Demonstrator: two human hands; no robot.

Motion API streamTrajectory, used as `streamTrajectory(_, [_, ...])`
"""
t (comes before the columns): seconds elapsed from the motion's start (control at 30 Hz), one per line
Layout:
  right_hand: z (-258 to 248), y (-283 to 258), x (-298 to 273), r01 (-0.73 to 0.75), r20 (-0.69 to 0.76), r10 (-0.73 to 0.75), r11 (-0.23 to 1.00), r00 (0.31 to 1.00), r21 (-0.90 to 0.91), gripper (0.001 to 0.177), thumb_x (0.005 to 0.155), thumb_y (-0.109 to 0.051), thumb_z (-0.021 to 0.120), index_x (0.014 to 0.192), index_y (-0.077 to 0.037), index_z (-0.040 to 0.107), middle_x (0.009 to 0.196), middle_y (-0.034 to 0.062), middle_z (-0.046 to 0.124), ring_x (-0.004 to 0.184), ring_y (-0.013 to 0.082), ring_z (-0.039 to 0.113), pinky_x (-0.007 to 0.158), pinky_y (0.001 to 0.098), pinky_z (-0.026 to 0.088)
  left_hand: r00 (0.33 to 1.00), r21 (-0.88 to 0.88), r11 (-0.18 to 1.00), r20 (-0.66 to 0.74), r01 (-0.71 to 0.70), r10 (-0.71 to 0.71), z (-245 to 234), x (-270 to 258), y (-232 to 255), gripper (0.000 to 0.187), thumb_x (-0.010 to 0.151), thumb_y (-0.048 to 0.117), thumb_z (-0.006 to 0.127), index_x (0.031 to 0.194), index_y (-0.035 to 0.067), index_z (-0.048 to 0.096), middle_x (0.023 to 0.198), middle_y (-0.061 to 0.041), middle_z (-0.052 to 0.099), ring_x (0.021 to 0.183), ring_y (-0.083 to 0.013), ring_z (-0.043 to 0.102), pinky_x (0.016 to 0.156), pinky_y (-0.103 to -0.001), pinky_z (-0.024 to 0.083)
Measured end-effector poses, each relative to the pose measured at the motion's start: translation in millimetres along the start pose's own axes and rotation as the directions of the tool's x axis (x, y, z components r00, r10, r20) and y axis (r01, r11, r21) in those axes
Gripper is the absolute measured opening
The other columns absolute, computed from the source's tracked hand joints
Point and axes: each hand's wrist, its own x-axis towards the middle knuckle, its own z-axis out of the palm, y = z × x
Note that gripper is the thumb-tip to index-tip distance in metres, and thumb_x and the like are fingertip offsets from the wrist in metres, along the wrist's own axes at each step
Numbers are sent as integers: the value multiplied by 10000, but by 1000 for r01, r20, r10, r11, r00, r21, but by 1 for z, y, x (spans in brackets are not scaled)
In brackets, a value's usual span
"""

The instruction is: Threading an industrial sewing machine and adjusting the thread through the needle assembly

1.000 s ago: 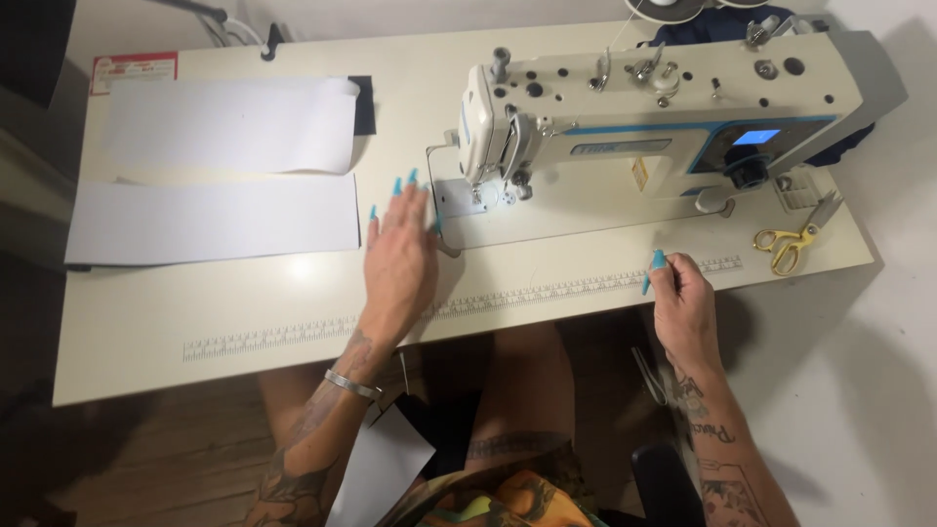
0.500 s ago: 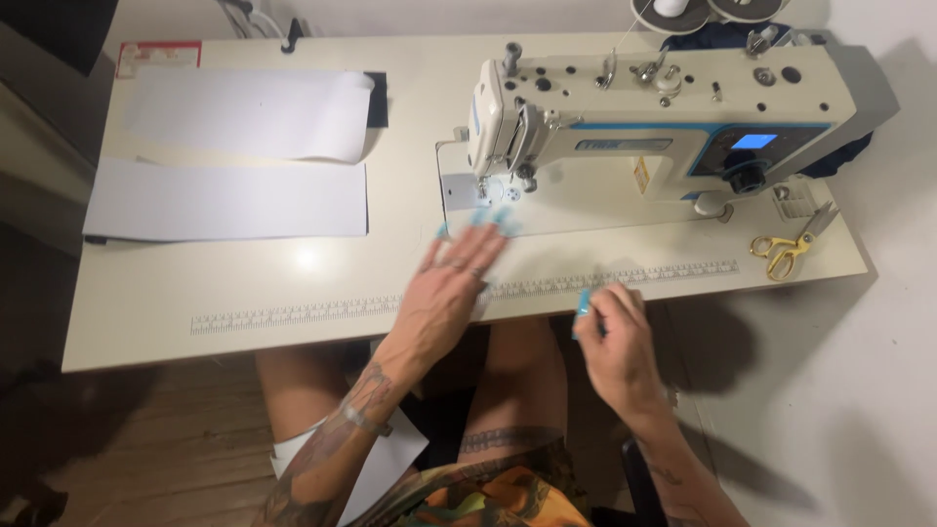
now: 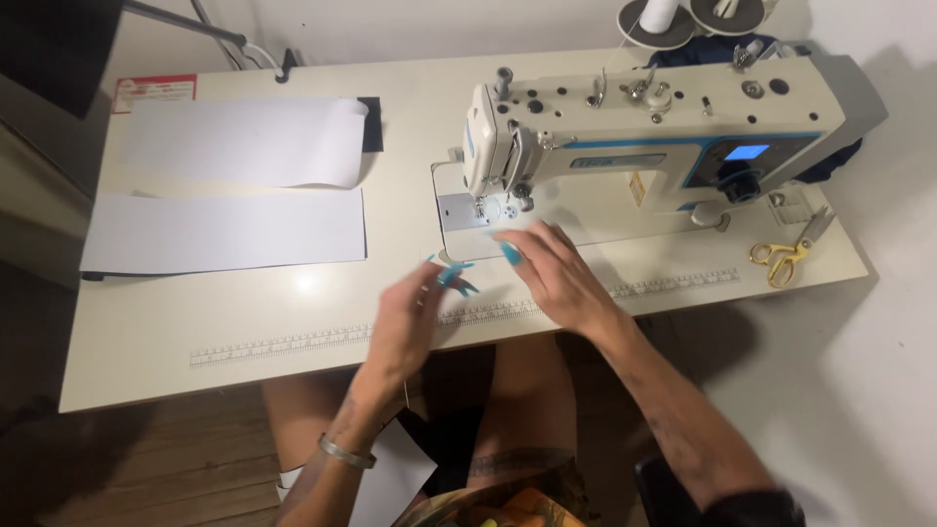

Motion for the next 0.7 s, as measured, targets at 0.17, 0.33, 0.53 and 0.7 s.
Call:
streamTrajectory(0.17, [22,39,31,7,233,17,995,972,-102,492,908,-492,158,1219,-260,460,886,80,451,797,259,445,736,415,348,980,-114,974,-13,194,-197,-28,21,13,208,908,73,371,866,84,574,823,-108,653,921,-264,630,958,-531,337])
streamTrajectory(0.33, [14,50,30,-59,140,99,961,985,-270,395,928,-408,221,1201,-251,458,970,183,480,932,374,456,771,502,370,998,230,972,25,46,-53,-38,66,-22,130,857,33,463,804,117,547,670,-8,590,686,-216,616,707,-347,467])
streamTrajectory(0.53, [17,70,27,-60,86,86,962,993,-267,465,928,-444,248,1065,-148,580,899,112,437,865,294,428,731,421,362,989,553,825,142,-119,47,-37,117,-74,96,791,45,534,852,112,502,717,-41,597,712,-260,614,655,-400,490])
streamTrajectory(0.7, [27,93,27,-84,80,104,970,991,-227,475,929,-447,266,846,-101,581,900,92,438,881,302,423,759,434,346,983,678,715,71,-173,170,-41,138,-95,57,847,100,477,853,113,532,744,-60,601,718,-263,619,679,-389,478])
